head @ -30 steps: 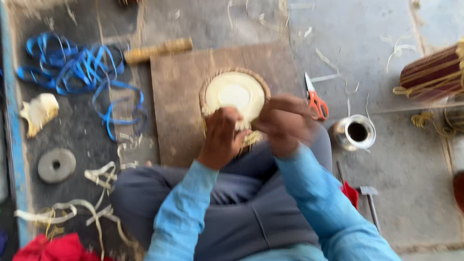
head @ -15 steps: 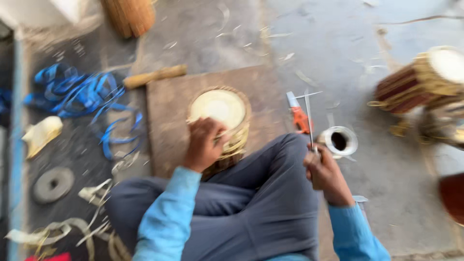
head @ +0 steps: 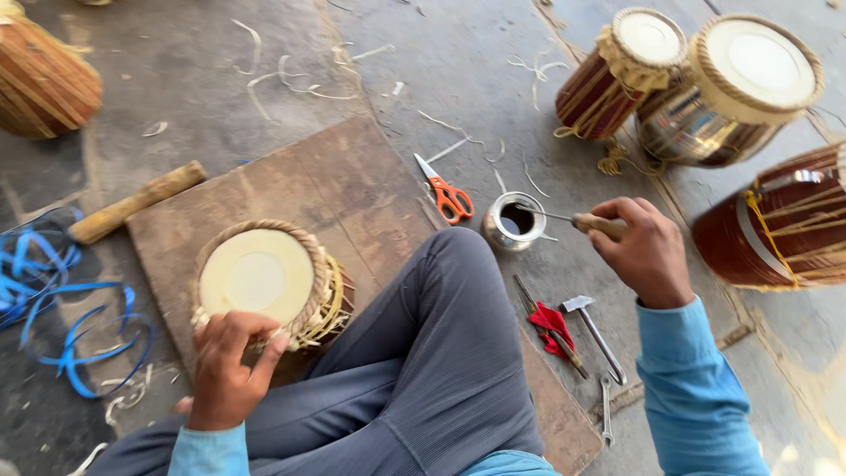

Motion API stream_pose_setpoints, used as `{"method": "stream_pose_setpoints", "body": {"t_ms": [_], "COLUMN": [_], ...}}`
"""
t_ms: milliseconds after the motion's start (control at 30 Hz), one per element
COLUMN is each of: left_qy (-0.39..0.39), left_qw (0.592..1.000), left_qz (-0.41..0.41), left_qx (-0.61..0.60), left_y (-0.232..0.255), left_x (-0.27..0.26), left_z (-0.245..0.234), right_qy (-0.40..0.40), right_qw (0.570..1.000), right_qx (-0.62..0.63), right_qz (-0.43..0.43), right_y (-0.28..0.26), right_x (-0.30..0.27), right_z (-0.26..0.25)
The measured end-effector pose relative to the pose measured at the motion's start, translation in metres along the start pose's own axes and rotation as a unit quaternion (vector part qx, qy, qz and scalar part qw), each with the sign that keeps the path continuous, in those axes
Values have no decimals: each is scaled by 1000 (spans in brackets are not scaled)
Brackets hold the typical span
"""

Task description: The person sits on the floor and weaves a light-colored strip around the rim of a small drum using a wooden tool to pull the material through. The person repeatedly threads the strip, pulls it tight, and adjusts the tension on the drum head.

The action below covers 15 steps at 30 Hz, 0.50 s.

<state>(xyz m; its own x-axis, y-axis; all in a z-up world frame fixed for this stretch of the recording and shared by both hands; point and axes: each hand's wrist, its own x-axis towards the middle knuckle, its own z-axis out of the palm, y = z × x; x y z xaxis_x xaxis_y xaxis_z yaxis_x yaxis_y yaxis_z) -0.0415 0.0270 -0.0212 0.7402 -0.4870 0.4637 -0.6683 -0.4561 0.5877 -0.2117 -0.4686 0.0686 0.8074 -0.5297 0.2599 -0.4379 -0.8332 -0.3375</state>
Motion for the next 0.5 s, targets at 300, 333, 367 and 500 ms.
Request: {"method": "stream_pose_setpoints", "body": {"t_ms": [300, 333, 367, 500], "left_qy": [11, 10, 23, 119], "left_qw": [1000, 1000, 1000, 990], "left_qz": [16, 9, -1, -26], "left_qx": [2, -1, -3, 73], "left_y": [17, 17, 17, 8], "left_x": [15, 17, 17, 17], "left_z": [4, 4, 5, 22], "right_qy": [-13, 2, 12, 99], "right_qw": [999, 999, 998, 980], "right_qx": [-7, 28, 64, 80], "right_qz": [-50, -32, -21, -153], "right_y": [-3, -8, -13, -49], "right_x": [41, 38, 35, 41], "right_z": [71, 69, 62, 24]}}
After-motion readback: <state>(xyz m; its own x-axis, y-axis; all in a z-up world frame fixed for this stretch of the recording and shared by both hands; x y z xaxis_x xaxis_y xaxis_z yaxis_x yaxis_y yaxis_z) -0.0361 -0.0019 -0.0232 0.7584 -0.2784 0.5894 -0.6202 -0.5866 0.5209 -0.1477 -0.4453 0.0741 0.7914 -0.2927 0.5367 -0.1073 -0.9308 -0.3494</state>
